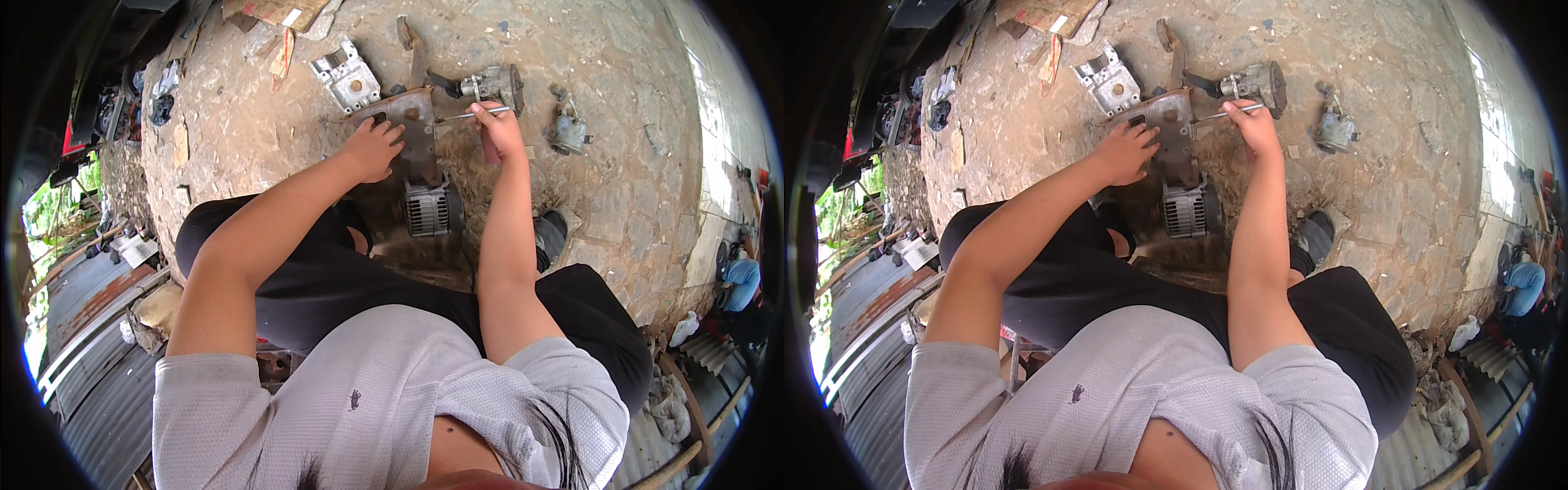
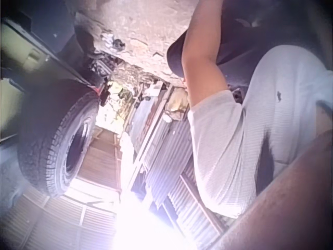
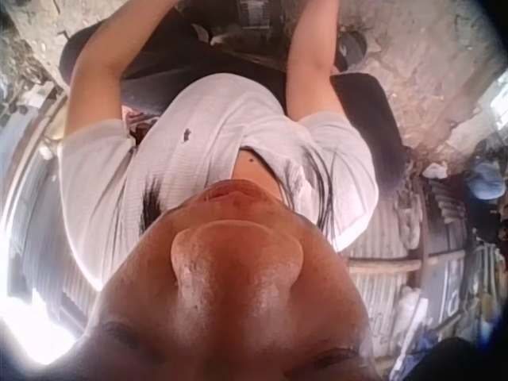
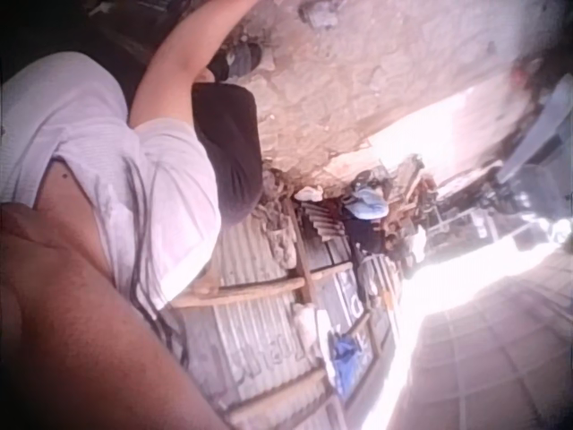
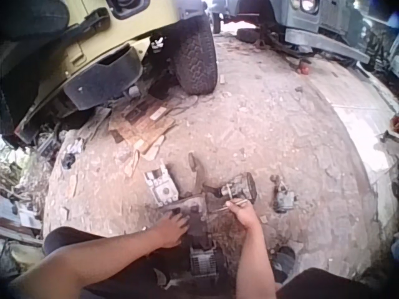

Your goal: The person sits on the floor and uses a screwdriver to loosen screws on a mechanical part, likely an alternator. They remove a cover, inspect the internal components, and then reassemble the part by placing the cover back and tightening the screws.

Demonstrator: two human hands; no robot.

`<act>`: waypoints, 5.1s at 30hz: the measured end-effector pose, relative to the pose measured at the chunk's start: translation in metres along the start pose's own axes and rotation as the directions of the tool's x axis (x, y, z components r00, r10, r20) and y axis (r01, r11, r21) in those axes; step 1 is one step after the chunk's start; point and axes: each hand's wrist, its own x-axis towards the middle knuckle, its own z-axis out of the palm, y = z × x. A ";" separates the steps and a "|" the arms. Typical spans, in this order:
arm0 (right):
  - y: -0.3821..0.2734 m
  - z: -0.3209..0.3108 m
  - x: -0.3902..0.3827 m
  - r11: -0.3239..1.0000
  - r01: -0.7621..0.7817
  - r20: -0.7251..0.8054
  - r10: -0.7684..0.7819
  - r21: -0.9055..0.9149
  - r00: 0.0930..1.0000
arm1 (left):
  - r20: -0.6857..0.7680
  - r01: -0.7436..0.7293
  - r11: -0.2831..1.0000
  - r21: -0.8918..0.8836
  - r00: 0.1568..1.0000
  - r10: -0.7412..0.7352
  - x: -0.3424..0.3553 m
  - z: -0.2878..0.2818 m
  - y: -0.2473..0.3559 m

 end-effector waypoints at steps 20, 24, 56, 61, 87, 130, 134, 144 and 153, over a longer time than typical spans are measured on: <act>0.001 0.033 0.001 0.943 0.072 0.414 0.074 -0.326 0.907 | 0.114 0.032 0.998 -0.056 0.993 -0.026 -0.002 -0.015 0.001; -0.015 -0.002 -0.004 0.899 -0.008 0.275 0.142 -0.437 0.951 | 0.107 0.039 0.998 -0.052 0.994 -0.033 -0.005 -0.014 0.001; -0.011 0.004 0.004 0.978 0.016 0.338 0.056 -0.206 0.940 | 0.201 0.064 0.996 -0.056 0.978 -0.052 0.001 -0.024 0.005; 0.004 0.002 0.004 0.941 -0.137 0.205 0.207 -0.310 0.957 | 0.144 0.053 0.996 -0.065 0.989 -0.043 -0.002 -0.018 0.003; -0.067 0.032 -0.011 0.840 0.152 0.477 0.138 -0.520 0.868 | 0.156 0.062 0.995 -0.075 0.986 -0.050 0.002 -0.012 0.004; -0.065 0.110 -0.004 0.356 0.292 0.443 0.493 -0.888 0.749 | 0.130 0.050 0.997 -0.058 0.991 -0.042 -0.003 -0.005 0.002; -0.056 0.107 -0.007 0.370 0.341 0.454 0.281 -0.864 0.846 | 0.169 0.061 0.997 -0.055 0.984 -0.050 -0.001 -0.009 0.004; -0.048 0.092 0.001 0.493 0.306 0.491 0.305 -0.815 0.816 | 0.174 0.049 0.997 -0.054 0.984 -0.039 -0.001 -0.013 0.004; -0.056 0.096 -0.003 0.468 0.292 0.488 0.380 -0.834 0.786 | 0.162 0.053 0.996 -0.069 0.986 -0.041 -0.004 -0.009 0.004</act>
